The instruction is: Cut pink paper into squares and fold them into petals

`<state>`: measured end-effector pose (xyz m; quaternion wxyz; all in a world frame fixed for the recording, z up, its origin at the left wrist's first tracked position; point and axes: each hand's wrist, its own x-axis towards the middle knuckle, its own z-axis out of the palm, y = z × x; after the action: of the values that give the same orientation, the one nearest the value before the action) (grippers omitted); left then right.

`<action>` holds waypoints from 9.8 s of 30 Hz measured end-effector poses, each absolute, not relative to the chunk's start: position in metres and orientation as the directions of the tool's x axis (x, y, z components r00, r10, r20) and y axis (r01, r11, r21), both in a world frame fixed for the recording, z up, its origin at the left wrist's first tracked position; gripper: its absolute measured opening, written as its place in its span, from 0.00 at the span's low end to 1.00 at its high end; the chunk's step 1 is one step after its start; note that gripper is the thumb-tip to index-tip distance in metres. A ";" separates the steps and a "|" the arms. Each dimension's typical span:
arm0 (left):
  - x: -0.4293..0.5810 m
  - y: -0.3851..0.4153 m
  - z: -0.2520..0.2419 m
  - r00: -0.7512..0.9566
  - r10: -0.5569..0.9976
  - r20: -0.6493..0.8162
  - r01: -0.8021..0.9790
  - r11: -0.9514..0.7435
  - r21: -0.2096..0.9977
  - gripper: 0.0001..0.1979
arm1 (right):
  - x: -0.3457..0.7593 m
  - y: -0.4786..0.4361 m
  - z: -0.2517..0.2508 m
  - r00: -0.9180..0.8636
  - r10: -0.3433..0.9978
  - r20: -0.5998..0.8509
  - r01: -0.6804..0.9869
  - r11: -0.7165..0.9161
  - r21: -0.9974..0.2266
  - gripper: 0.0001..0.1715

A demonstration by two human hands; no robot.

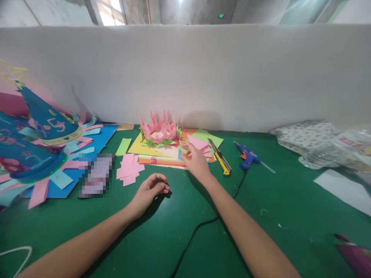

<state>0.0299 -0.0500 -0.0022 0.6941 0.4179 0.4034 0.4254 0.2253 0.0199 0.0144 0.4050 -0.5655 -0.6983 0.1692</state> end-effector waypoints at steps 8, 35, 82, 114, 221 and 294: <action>0.032 -0.044 -0.016 0.286 0.958 -0.024 -0.129 0.063 0.990 0.05 | 0.273 0.029 0.021 -0.115 0.891 0.438 0.988 0.148 -0.041 0.29; 0.041 -0.046 -0.001 0.353 0.916 -0.188 -0.423 0.336 0.842 0.26 | 0.211 -0.072 0.012 -0.101 0.930 0.352 0.739 0.307 -0.600 0.17; 0.022 -0.047 -0.006 0.357 0.916 -0.185 -0.020 0.205 0.978 0.14 | 0.213 -0.082 0.002 -0.592 0.692 0.413 0.653 0.712 -0.257 0.16; 0.027 -0.055 -0.006 0.431 0.900 -0.065 0.234 -0.042 0.971 0.17 | 0.205 -0.079 -0.005 -0.385 0.827 0.411 0.605 0.562 -0.564 0.19; 0.034 -0.059 0.004 0.223 0.939 -0.260 -0.284 0.318 0.905 0.16 | 0.194 -0.079 0.005 -0.053 0.973 -0.223 -0.118 -0.228 -0.966 0.25; 0.028 -0.065 -0.001 0.627 0.765 0.145 0.215 -0.350 0.912 0.10 | 0.199 -0.077 0.001 -0.035 0.991 -0.132 -0.085 -0.134 -0.987 0.17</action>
<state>0.0278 -0.0645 -0.0015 0.4725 0.7683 0.3192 0.2910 0.1992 -0.0771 0.0006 0.4794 -0.5026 -0.4506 0.5608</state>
